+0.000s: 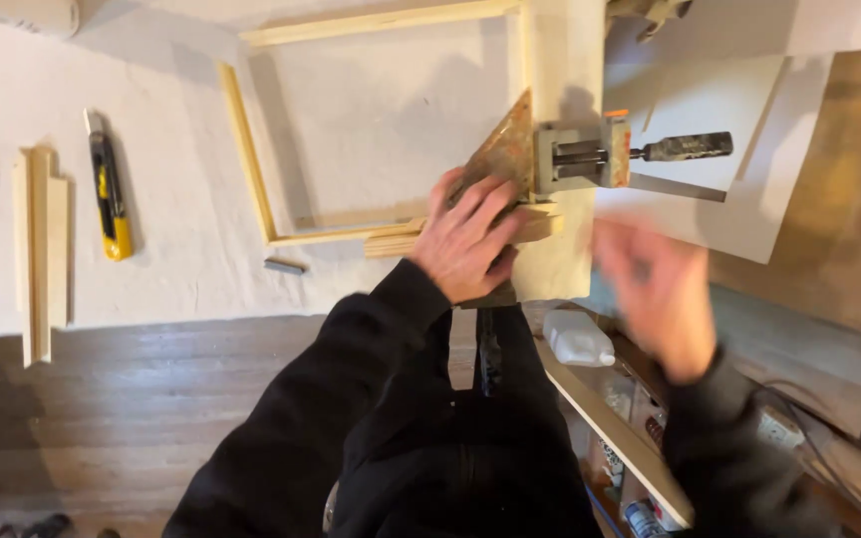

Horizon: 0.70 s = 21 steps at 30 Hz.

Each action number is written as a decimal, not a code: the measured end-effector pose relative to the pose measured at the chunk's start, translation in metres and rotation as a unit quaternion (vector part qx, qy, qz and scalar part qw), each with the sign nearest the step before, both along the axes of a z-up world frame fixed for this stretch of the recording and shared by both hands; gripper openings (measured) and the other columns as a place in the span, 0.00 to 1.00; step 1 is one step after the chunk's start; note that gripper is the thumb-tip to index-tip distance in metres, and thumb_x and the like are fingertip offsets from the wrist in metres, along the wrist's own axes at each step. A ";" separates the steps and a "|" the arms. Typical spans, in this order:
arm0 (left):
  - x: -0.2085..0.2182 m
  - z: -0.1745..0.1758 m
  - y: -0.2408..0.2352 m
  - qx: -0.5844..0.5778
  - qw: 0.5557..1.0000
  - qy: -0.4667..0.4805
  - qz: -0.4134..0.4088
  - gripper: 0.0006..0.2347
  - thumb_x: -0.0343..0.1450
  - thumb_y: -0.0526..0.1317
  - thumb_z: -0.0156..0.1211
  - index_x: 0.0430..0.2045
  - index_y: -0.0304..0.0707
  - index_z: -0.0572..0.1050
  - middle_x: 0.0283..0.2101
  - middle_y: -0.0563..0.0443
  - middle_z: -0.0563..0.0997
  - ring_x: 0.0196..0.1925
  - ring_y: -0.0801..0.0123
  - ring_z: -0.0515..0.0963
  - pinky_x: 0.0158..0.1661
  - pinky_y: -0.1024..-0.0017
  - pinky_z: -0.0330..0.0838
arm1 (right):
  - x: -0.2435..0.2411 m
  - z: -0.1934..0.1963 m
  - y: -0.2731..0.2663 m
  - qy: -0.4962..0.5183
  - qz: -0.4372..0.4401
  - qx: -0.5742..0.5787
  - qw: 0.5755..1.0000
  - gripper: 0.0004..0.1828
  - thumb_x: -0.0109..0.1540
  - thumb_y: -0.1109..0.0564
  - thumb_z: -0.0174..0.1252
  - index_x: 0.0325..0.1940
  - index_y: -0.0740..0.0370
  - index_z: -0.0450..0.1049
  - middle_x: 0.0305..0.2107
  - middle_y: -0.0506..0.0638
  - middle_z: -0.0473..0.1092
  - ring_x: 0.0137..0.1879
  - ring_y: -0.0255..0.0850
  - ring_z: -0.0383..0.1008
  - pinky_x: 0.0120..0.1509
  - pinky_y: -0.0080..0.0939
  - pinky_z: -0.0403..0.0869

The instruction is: Applying wood glue and using a corner clamp and hammer to join wooden frame pieces.

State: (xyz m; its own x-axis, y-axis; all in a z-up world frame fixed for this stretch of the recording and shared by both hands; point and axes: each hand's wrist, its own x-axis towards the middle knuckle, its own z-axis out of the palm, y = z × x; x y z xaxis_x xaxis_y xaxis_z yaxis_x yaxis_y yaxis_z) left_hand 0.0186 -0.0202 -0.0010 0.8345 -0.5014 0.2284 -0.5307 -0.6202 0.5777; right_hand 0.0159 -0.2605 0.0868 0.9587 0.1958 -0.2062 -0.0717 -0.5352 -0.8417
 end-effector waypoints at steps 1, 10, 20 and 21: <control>0.006 0.002 -0.001 0.001 1.000 0.004 0.006 0.23 0.61 0.41 0.71 0.50 0.38 0.76 0.63 0.44 0.69 0.70 0.55 0.66 0.70 0.39 0.55 | 0.037 0.000 0.008 0.004 0.006 0.001 1.000 0.15 0.71 0.57 0.54 0.58 0.68 0.74 0.41 0.52 0.79 0.46 0.39 0.80 0.51 0.38 0.78; 0.029 -0.004 -0.007 0.083 0.994 0.031 -0.059 0.27 0.59 0.50 0.69 0.51 0.36 0.75 0.67 0.42 0.66 0.72 0.54 0.62 0.65 0.38 0.53 | 0.217 -0.133 0.018 -0.054 0.234 -0.116 0.964 0.21 0.81 0.48 0.43 0.63 0.70 0.64 0.47 0.62 0.72 0.51 0.53 0.74 0.61 0.57 0.73; 0.024 0.000 -0.011 0.116 0.991 0.028 -0.059 0.24 0.63 0.49 0.69 0.54 0.43 0.75 0.68 0.46 0.66 0.74 0.58 0.61 0.67 0.40 0.53 | 0.210 -0.122 0.023 -0.076 0.247 -0.014 0.966 0.18 0.76 0.52 0.47 0.66 0.67 0.61 0.52 0.58 0.70 0.53 0.51 0.74 0.58 0.55 0.74; 0.025 0.002 -0.012 0.127 0.990 0.033 -0.059 0.24 0.63 0.48 0.68 0.53 0.44 0.75 0.68 0.46 0.65 0.74 0.58 0.61 0.68 0.39 0.53 | 0.211 -0.118 0.025 -0.066 0.251 0.007 0.966 0.17 0.76 0.53 0.46 0.66 0.65 0.62 0.55 0.57 0.69 0.54 0.50 0.74 0.58 0.53 0.75</control>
